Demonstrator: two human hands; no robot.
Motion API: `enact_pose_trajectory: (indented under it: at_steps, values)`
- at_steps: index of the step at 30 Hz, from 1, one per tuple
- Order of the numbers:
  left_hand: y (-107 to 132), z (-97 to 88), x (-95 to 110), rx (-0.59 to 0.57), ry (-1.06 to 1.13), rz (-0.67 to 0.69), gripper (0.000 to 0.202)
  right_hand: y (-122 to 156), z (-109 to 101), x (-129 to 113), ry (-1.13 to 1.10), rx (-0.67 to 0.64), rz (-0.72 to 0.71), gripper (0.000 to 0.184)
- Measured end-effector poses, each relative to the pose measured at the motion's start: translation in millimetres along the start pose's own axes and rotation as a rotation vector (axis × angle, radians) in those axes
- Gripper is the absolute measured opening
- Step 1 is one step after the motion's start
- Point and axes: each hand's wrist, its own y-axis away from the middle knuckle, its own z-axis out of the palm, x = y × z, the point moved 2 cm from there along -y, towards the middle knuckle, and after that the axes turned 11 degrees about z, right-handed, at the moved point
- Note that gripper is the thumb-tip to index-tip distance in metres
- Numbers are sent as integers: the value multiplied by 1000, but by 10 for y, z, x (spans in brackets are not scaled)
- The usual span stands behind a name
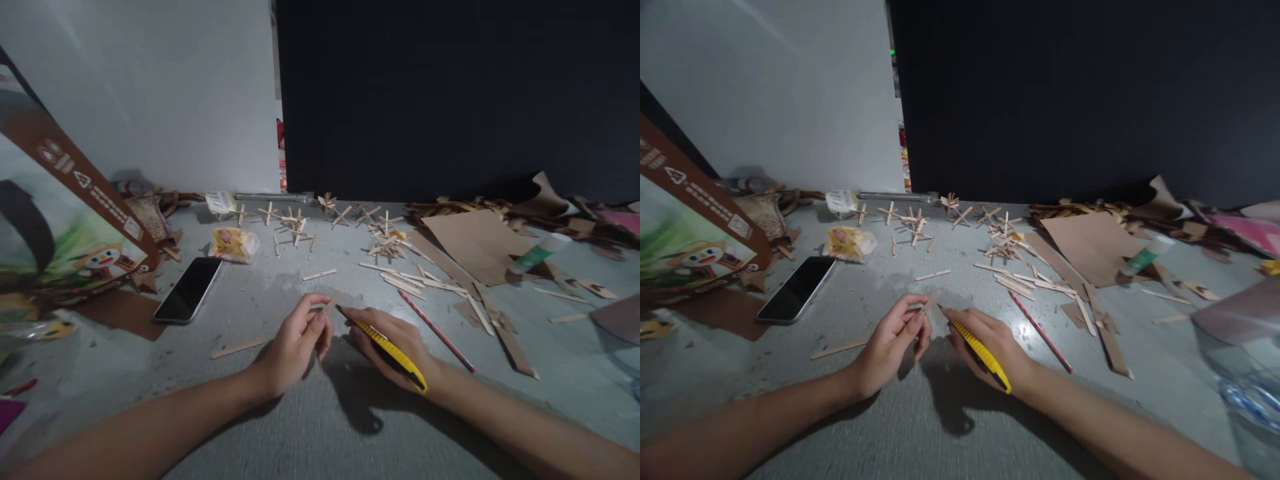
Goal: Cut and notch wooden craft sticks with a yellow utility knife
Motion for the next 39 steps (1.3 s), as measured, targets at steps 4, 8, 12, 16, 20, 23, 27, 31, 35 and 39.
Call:
enact_pose_trajectory:
  at_steps: [4,8,12,16,20,23,27,31,35,39]
  values:
    - [-17,-14,-10,35,29,-31,43,25,4,-16,46,30,-29,37]
    - [-39,-33,-35,68,24,-53,41,50,-20,-25,27,76,-53,37]
    - [-39,-45,-53,92,28,-47,39,67,-28,39,-83,1,4,37]
    - [-48,-52,-59,114,25,-48,40,89,-10,139,-342,-87,80,44]
    - [-64,-60,-74,131,29,-64,44,63,-16,161,-438,-76,52,50]
    - [-73,-75,-102,146,37,-66,46,1,-26,120,-308,-113,36,54]
    - [-82,-94,-134,152,38,-78,46,-64,-49,54,-183,-167,-4,53]
    - [-88,-91,-114,151,38,-75,45,-70,-74,-6,-164,-115,68,39]
    - [-87,-74,-80,146,17,-71,42,-33,-26,-106,69,-75,235,7]
    - [-90,-67,-85,148,-10,-81,43,6,23,-172,256,-119,206,20]
